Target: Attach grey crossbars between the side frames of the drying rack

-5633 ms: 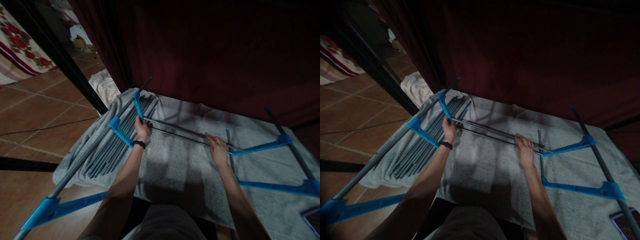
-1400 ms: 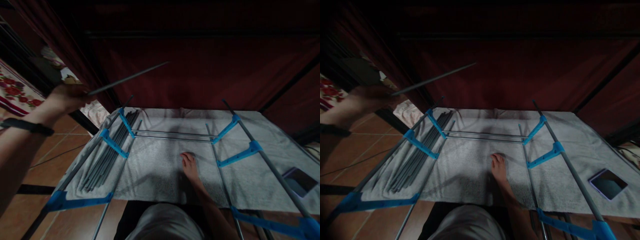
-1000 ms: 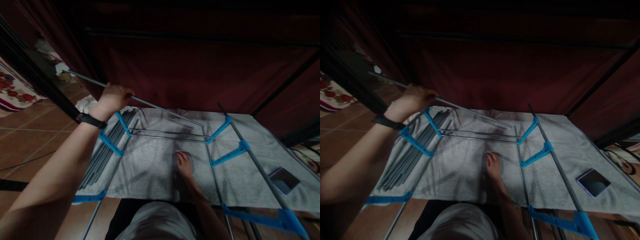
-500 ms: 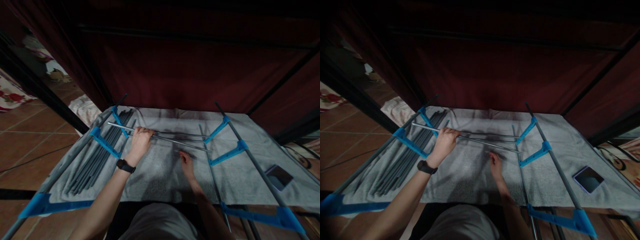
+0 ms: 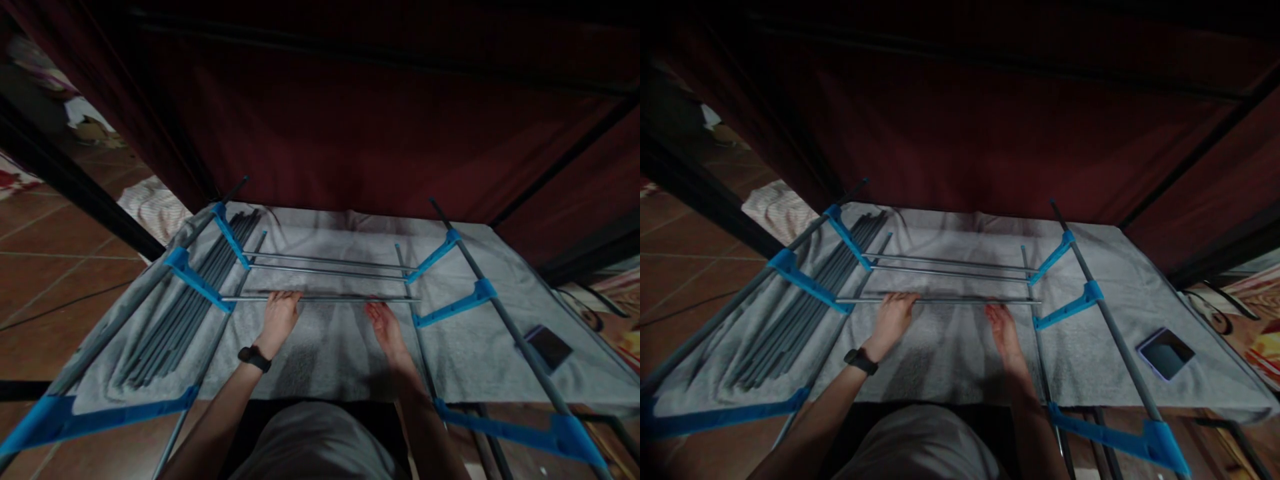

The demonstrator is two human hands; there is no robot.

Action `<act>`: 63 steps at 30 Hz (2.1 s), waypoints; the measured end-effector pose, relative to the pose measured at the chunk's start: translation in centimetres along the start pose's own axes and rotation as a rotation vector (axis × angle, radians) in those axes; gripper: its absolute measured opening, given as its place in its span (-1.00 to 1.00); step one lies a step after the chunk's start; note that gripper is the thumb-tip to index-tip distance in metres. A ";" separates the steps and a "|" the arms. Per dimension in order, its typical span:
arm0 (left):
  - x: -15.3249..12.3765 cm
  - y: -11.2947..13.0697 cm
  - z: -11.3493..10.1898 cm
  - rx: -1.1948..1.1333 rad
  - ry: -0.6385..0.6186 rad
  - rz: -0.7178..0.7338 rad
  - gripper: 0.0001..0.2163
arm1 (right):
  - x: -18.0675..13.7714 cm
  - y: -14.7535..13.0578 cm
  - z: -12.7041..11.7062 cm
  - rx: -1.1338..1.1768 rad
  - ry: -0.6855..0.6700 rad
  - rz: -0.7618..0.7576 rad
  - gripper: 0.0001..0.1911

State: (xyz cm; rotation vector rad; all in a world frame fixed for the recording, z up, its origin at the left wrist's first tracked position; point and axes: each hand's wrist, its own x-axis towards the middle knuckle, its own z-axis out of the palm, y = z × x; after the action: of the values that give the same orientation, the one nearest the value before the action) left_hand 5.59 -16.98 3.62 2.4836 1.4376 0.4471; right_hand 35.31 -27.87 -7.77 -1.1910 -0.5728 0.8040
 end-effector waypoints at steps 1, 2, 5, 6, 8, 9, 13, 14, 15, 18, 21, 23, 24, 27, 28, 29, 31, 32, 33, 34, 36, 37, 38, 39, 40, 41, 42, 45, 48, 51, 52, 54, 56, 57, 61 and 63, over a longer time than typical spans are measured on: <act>-0.2 -0.3 0.5 -0.001 -0.004 -0.009 -0.51 | 0.2 -0.1 -0.1 0.033 0.013 0.028 -0.59; -0.4 -0.5 0.9 0.001 -0.009 -0.015 -0.51 | 0.3 -0.2 -0.3 0.061 0.026 0.050 -0.59; -0.9 -1.1 1.6 0.032 -0.024 -0.031 -0.50 | 0.9 -0.4 -1.1 0.152 0.066 0.121 -0.62; -1.1 -1.3 1.7 0.043 -0.027 -0.036 -0.50 | 1.1 -0.4 -1.4 0.177 0.083 0.140 -0.63; -1.2 -1.8 1.7 0.062 -0.020 -0.052 -0.51 | 1.4 -0.6 -2.2 0.197 0.123 0.160 -0.67; -1.3 -2.0 1.7 0.068 -0.011 -0.062 -0.51 | 1.5 -0.7 -2.5 0.194 0.139 0.163 -0.69; -1.4 -3.5 1.6 0.078 0.051 -0.114 -0.53 | 1.8 -1.3 -3.4 0.183 0.196 0.210 -0.74; -1.5 -3.9 1.6 0.080 0.074 -0.133 -0.54 | 1.9 -1.4 -3.6 0.182 0.202 0.223 -0.73; -1.5 -4.3 1.6 0.081 0.100 -0.155 -0.55 | 2.0 -1.5 -3.7 0.179 0.206 0.228 -0.73; -1.8 -5.5 1.7 0.062 0.190 -0.225 -0.63 | 2.2 -1.6 -4.0 0.158 0.208 0.212 -0.77; -1.8 -6.6 2.0 -0.015 0.306 -0.342 -0.72 | 2.4 -1.4 -4.5 0.147 0.217 0.204 -0.81; -1.6 -7.3 2.4 -0.098 0.407 -0.433 -0.76 | 2.6 -1.3 -4.7 0.159 0.224 0.219 -0.79; -1.4 -7.6 2.6 -0.154 0.457 -0.467 -0.77 | 2.6 -1.3 -4.8 0.164 0.231 0.226 -0.76; -0.6 -8.2 3.6 -0.444 0.586 -0.550 -0.77 | 2.9 -1.5 -4.8 0.172 0.244 0.249 -0.72; -0.3 -8.4 4.0 -0.599 0.626 -0.596 -0.75 | 3.1 -1.6 -4.8 0.175 0.249 0.255 -0.71; 0.0 -8.4 4.4 -0.765 0.661 -0.650 -0.72 | 3.2 -1.7 -4.7 0.180 0.252 0.260 -0.72; 0.5 -8.4 5.0 -1.048 0.707 -0.742 -0.65 | 3.4 -1.8 -4.5 0.187 0.261 0.272 -0.76; 0.7 -8.3 5.2 -1.159 0.728 -0.769 -0.61 | 3.5 -1.9 -4.5 0.188 0.268 0.276 -0.78; 0.7 -8.2 5.4 -1.249 0.748 -0.782 -0.58 | 3.5 -1.9 -4.4 0.189 0.271 0.280 -0.80; 0.8 -8.2 5.5 -1.317 0.765 -0.783 -0.55 | 3.6 -1.9 -4.4 0.191 0.275 0.285 -0.81; 0.6 -8.1 5.7 -1.414 0.791 -0.784 -0.53 | 3.5 -1.7 -4.4 0.198 0.280 0.287 -0.82; 0.6 -8.2 5.8 -1.442 0.796 -0.789 -0.53 | 3.5 -1.6 -4.4 0.202 0.279 0.282 -0.81; 0.5 -8.2 5.8 -1.451 0.793 -0.796 -0.54 | 3.4 -1.5 -4.5 0.206 0.276 0.274 -0.80; 0.5 -8.3 5.9 -1.453 0.791 -0.809 -0.56 | 3.3 -1.3 -4.6 0.211 0.269 0.263 -0.79; 0.5 -8.4 6.0 -1.457 0.791 -0.824 -0.58 | 3.2 -1.2 -4.7 0.217 0.263 0.251 -0.78; 0.5 -8.4 6.1 -1.466 0.790 -0.835 -0.59 | 3.1 -1.1 -4.8 0.221 0.255 0.239 -0.78; 0.5 -8.5 6.1 -1.475 0.789 -0.838 -0.60 | 2.9 -1.0 -4.8 0.223 0.247 0.229 -0.78; 0.6 -8.6 6.2 -1.516 0.789 -0.805 -0.61 | 2.6 -0.7 -4.9 0.205 0.237 0.205 -0.77; 0.4 -8.6 6.0 -1.579 0.790 -0.762 -0.60 | 2.5 -0.4 -4.8 0.188 0.244 0.170 -0.78; 0.2 -8.7 5.9 -1.621 0.755 -0.742 -0.57 | 2.7 0.0 -4.9 0.216 0.256 0.169 -0.79; 0.1 -8.8 5.9 -1.630 0.740 -0.733 -0.56 | 2.8 0.1 -4.9 0.229 0.258 0.178 -0.78; 0.0 -9.1 6.0 -1.646 0.716 -0.710 -0.54 | 2.9 0.3 -5.1 0.247 0.261 0.189 -0.78; -0.1 -9.4 6.2 -1.658 0.711 -0.679 -0.53 | 2.9 0.4 -5.1 0.252 0.256 0.192 -0.80; -0.1 -9.6 6.4 -1.664 0.714 -0.664 -0.54 | 2.9 0.3 -5.1 0.253 0.254 0.193 -0.81; -0.1 -10.1 6.9 -1.688 0.733 -0.615 -0.56 | 2.7 0.0 -4.8 0.264 0.265 0.198 -0.80; -0.1 -10.2 7.1 -1.699 0.740 -0.612 -0.56 | 2.6 -0.1 -4.6 0.269 0.264 0.195 -0.77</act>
State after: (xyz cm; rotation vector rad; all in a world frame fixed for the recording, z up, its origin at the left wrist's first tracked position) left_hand 0.03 -12.44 -6.52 0.5059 0.9958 1.5908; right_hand 40.42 -28.50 -9.06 -1.0911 -0.1272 0.8419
